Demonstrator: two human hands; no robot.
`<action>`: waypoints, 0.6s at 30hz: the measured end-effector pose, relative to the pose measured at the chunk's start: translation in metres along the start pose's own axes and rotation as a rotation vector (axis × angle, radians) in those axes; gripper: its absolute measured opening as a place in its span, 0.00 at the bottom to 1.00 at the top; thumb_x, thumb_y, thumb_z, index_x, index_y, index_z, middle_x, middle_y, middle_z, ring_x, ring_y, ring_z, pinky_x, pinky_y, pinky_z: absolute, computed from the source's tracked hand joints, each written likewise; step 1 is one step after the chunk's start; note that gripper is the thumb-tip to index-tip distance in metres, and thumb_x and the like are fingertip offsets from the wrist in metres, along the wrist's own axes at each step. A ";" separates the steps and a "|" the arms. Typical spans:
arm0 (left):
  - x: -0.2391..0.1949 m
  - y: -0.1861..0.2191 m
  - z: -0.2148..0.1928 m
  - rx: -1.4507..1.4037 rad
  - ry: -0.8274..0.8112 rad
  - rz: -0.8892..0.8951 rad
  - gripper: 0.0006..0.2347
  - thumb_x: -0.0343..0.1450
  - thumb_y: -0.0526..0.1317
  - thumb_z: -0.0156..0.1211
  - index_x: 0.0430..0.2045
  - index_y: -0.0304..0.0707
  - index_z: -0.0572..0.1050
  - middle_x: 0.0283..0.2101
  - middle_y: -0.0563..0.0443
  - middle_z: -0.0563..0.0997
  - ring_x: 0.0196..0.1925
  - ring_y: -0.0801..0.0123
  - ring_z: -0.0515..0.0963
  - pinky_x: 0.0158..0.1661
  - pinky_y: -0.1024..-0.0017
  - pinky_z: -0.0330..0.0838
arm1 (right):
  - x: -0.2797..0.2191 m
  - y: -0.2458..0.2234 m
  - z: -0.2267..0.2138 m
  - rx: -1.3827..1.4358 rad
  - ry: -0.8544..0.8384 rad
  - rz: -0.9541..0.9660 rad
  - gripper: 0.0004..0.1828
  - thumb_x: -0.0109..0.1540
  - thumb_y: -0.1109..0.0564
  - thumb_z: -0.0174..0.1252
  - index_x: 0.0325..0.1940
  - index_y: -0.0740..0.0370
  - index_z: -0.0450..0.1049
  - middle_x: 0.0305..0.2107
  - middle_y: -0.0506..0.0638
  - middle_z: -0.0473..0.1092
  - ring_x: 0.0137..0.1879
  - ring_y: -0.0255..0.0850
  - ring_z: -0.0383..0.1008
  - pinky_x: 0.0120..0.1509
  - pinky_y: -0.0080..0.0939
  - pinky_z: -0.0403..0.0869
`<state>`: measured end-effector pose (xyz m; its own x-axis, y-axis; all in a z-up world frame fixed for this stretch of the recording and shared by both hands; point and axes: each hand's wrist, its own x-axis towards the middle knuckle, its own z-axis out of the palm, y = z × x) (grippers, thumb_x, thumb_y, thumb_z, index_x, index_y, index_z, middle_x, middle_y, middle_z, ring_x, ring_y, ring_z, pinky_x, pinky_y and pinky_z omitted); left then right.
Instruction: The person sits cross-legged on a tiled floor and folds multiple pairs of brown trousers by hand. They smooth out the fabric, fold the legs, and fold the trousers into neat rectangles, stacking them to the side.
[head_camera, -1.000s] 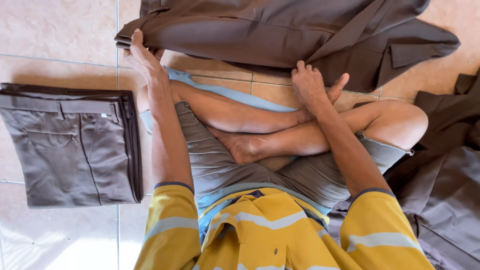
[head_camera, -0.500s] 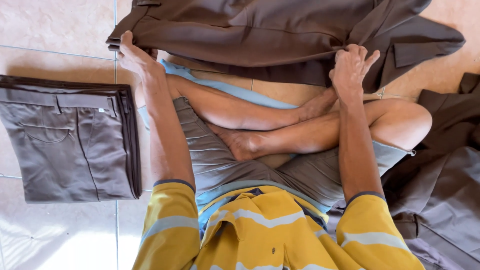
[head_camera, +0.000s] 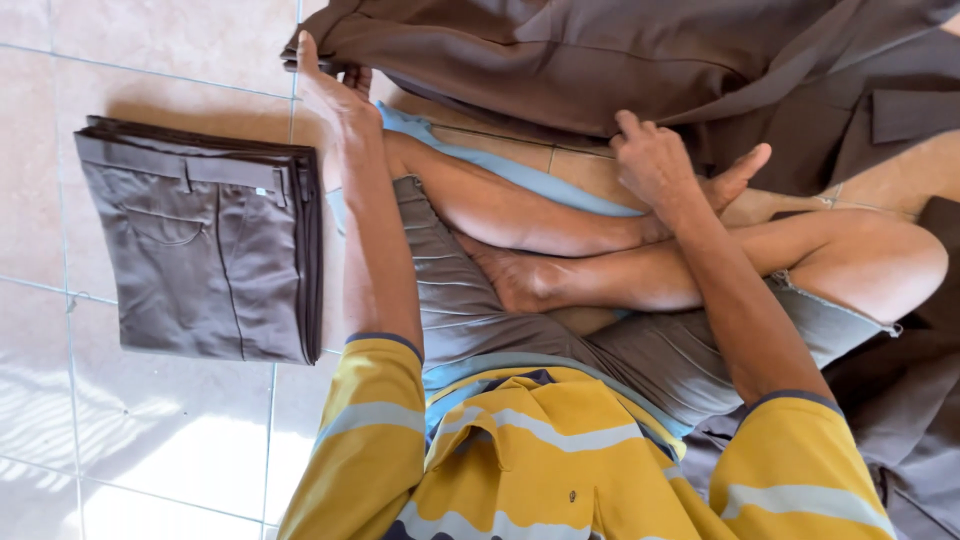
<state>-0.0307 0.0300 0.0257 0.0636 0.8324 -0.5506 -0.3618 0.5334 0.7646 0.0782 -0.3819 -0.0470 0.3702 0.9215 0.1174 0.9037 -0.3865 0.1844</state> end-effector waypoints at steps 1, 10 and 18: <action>-0.004 0.001 0.001 0.022 0.026 -0.005 0.25 0.56 0.49 0.63 0.44 0.32 0.75 0.40 0.36 0.77 0.30 0.55 0.75 0.28 0.63 0.76 | 0.000 0.007 0.000 -0.012 -0.009 0.081 0.04 0.57 0.55 0.57 0.33 0.53 0.76 0.50 0.48 0.69 0.30 0.43 0.75 0.26 0.44 0.70; -0.029 0.011 0.010 0.193 0.124 0.083 0.16 0.56 0.43 0.63 0.29 0.26 0.78 0.29 0.37 0.78 0.29 0.53 0.78 0.23 0.62 0.71 | -0.017 0.065 -0.040 0.487 0.449 0.269 0.07 0.64 0.72 0.53 0.44 0.68 0.68 0.40 0.60 0.70 0.38 0.51 0.72 0.43 0.46 0.74; -0.023 0.008 0.012 0.097 0.220 0.054 0.21 0.52 0.40 0.64 0.35 0.23 0.79 0.35 0.32 0.82 0.33 0.47 0.81 0.24 0.59 0.73 | -0.010 0.042 -0.057 0.209 0.185 0.355 0.05 0.63 0.60 0.56 0.43 0.59 0.70 0.50 0.47 0.70 0.35 0.49 0.74 0.25 0.52 0.71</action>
<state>-0.0239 0.0171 0.0484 -0.1611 0.8132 -0.5592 -0.2676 0.5094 0.8178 0.1005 -0.4094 0.0153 0.6375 0.7038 0.3133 0.7589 -0.6438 -0.0979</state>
